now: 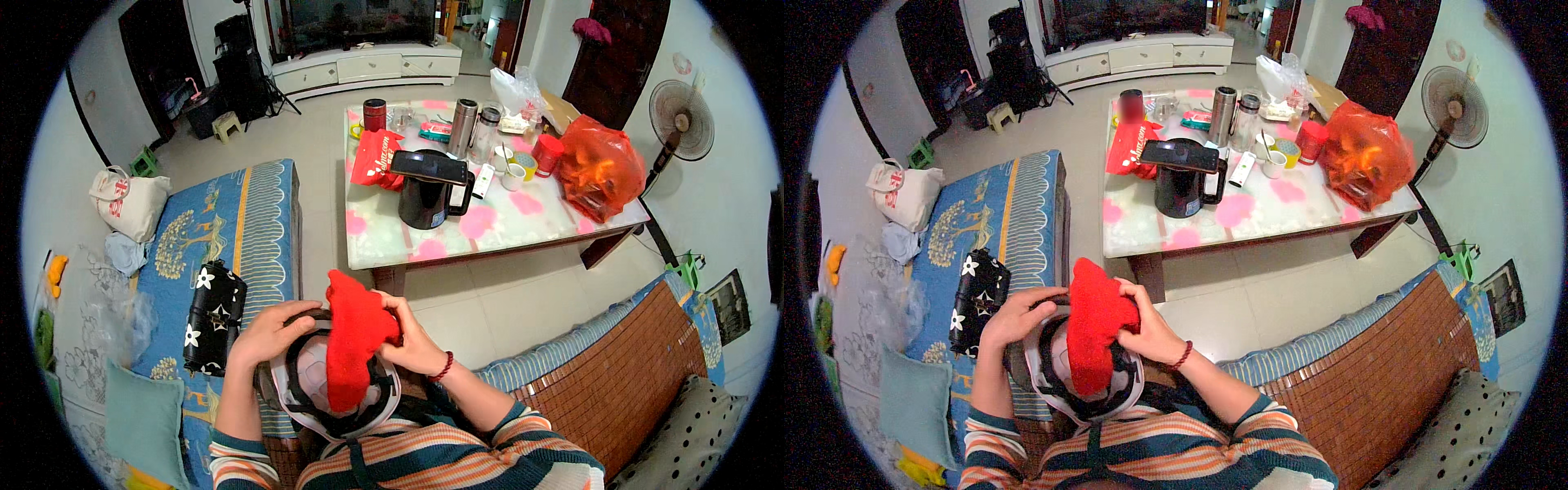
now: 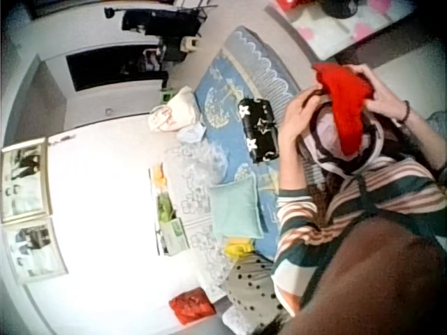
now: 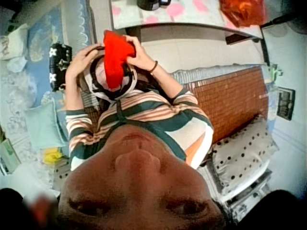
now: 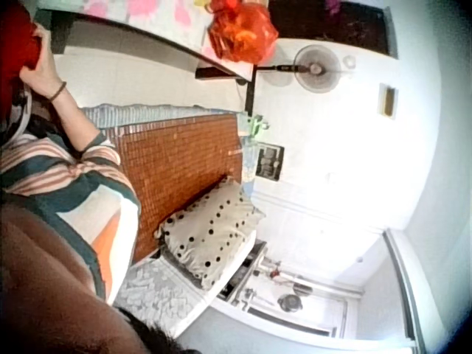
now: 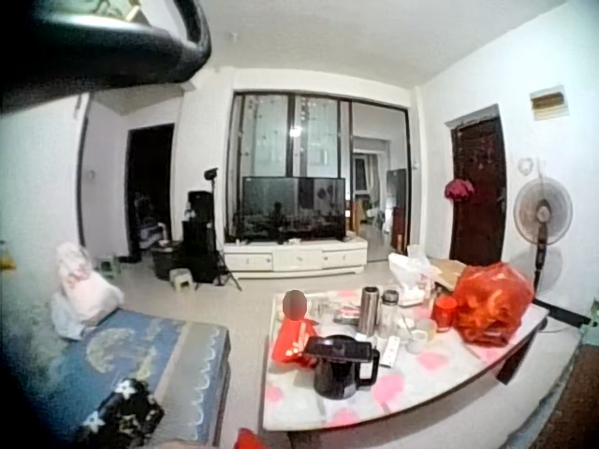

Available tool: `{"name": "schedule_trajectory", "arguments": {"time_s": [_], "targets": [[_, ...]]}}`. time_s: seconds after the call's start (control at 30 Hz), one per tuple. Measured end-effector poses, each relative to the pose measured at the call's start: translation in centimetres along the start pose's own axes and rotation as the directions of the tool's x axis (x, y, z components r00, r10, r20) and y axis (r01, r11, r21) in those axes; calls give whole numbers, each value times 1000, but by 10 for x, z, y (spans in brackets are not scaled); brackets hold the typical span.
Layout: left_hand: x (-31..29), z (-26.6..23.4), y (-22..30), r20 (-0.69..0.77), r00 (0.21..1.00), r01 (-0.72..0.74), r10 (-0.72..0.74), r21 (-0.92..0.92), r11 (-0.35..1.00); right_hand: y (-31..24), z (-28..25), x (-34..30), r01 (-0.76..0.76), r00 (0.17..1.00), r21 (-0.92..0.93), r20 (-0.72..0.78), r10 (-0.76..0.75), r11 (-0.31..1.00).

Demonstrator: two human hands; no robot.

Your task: The person wipes the exterior and interior of a motorcycle helmet and a handbag using a red cloth.

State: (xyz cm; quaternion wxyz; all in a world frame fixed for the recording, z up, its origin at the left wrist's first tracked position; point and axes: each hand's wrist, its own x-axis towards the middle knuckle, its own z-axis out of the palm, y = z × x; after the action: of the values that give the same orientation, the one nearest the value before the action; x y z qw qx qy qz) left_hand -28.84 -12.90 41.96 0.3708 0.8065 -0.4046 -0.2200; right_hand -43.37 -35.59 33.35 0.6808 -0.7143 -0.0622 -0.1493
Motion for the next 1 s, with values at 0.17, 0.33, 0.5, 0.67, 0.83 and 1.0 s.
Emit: {"name": "schedule_trajectory", "arguments": {"time_s": [0.17, 0.33, 0.5, 0.67, 0.83, 1.0], "targets": [[4, 5, 2, 31, 999, 27, -26, -55, 998, -17, 12, 7, 96, 988, -219, 138, -67, 971], [4, 2, 4, 9, 1000, 10, -11, 85, 996, -18, 45, 25, 86, 994, -501, -21, -112, 861], [-3, 2, 4, 29, 999, 41, -43, 75, 996, -34, 67, 51, 209, 948, -626, -57, -312, 751], [1, 6, -3, 23, 1000, -8, 6, 77, 997, -16, 58, 48, 200, 969, -671, 30, -243, 714], [0, 5, 5, 56, 996, -81, 76, 102, 991, -14, 54, 32, 215, 948, -666, -34, -317, 714], [-5, 6, -2, 39, 998, -47, 46, 48, 998, 1, 43, 2, 40, 984, -628, -109, -139, 777]]}}
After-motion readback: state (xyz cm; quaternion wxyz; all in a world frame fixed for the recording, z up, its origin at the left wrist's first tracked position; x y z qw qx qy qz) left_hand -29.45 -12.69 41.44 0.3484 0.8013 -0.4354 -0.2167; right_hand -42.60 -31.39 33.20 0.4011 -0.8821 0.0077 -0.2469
